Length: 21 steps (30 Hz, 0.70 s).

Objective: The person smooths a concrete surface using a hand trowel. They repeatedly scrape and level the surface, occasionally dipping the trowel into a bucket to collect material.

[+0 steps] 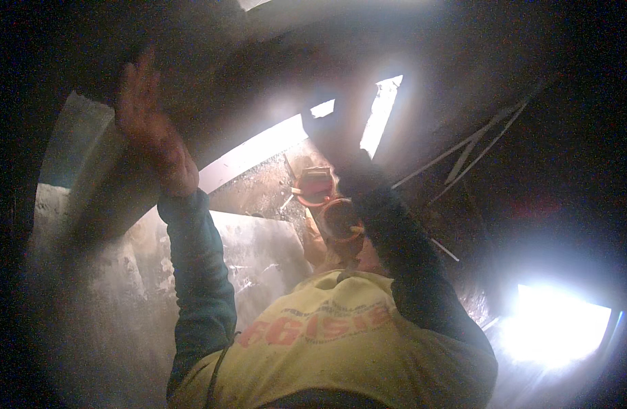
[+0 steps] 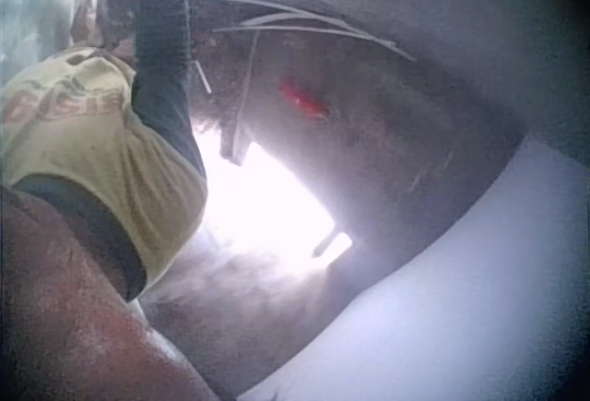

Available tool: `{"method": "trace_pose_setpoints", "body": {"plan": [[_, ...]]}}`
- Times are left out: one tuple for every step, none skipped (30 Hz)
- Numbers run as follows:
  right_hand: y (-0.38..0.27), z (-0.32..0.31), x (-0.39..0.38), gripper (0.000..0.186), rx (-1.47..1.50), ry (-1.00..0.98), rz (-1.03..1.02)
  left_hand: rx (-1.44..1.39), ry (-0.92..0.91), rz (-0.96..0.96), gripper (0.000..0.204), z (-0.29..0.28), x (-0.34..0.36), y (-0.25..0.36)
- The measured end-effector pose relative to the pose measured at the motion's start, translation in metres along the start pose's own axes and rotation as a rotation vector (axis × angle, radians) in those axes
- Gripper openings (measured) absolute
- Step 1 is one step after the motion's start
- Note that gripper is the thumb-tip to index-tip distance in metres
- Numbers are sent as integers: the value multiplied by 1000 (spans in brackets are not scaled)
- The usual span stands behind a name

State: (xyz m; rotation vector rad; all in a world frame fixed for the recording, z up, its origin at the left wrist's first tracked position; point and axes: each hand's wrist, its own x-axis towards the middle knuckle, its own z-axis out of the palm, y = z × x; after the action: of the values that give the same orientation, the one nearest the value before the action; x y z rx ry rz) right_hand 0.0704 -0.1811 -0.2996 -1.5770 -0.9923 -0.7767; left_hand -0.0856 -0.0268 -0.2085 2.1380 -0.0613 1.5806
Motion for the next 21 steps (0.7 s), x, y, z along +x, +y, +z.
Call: {"method": "trace_pose_setpoints", "body": {"plan": [[12,-4,8,45,18,135,-19,6,-27,11,111,-2,0,2],[19,-2,11,42,23,185,-18,12,-50,26,109,-3,0,3],[25,0,14,43,24,205,31,21,-47,39,107,-2,0,4],[21,11,8,46,77,195,10,32,-42,53,104,0,0,4],[14,21,2,42,107,168,-7,50,-41,71,102,1,0,3],[0,33,-10,38,12,71,-87,40,-38,79,100,1,0,3],[-18,45,-23,34,-26,-32,-122,38,-43,91,99,1,1,2],[-37,58,-35,30,38,-106,-121,31,-63,82,98,-1,0,4],[-54,67,-39,31,135,-4,-234,24,-83,73,97,-4,0,5],[-60,59,-41,33,147,-38,-214,13,-108,53,97,-9,0,7],[-68,57,-39,35,145,-98,-216,4,-132,36,99,-14,0,10],[-67,47,-33,37,135,-95,-166,8,-157,35,97,-21,-1,14],[-63,35,-26,39,109,-93,-168,13,-179,31,95,-28,-3,18],[-58,32,-14,43,239,-1,-119,17,-199,24,94,-36,-5,23],[-51,28,-4,43,164,123,-131,16,-187,11,93,-42,-7,28],[-46,29,3,43,109,176,-86,14,-176,-4,92,-47,-9,33],[-39,30,6,42,128,216,-23,24,-162,-10,91,-51,-11,37],[-37,36,5,39,85,181,-102,10,-131,-41,91,-51,-13,40],[-36,43,1,38,43,124,-159,11,-98,-65,91,-51,-14,43],[-36,48,-7,38,-7,40,-232,8,-58,-81,91,-49,-15,44],[-37,53,-15,37,-57,-66,-275,3,-44,-100,91,-46,-15,46]]}}
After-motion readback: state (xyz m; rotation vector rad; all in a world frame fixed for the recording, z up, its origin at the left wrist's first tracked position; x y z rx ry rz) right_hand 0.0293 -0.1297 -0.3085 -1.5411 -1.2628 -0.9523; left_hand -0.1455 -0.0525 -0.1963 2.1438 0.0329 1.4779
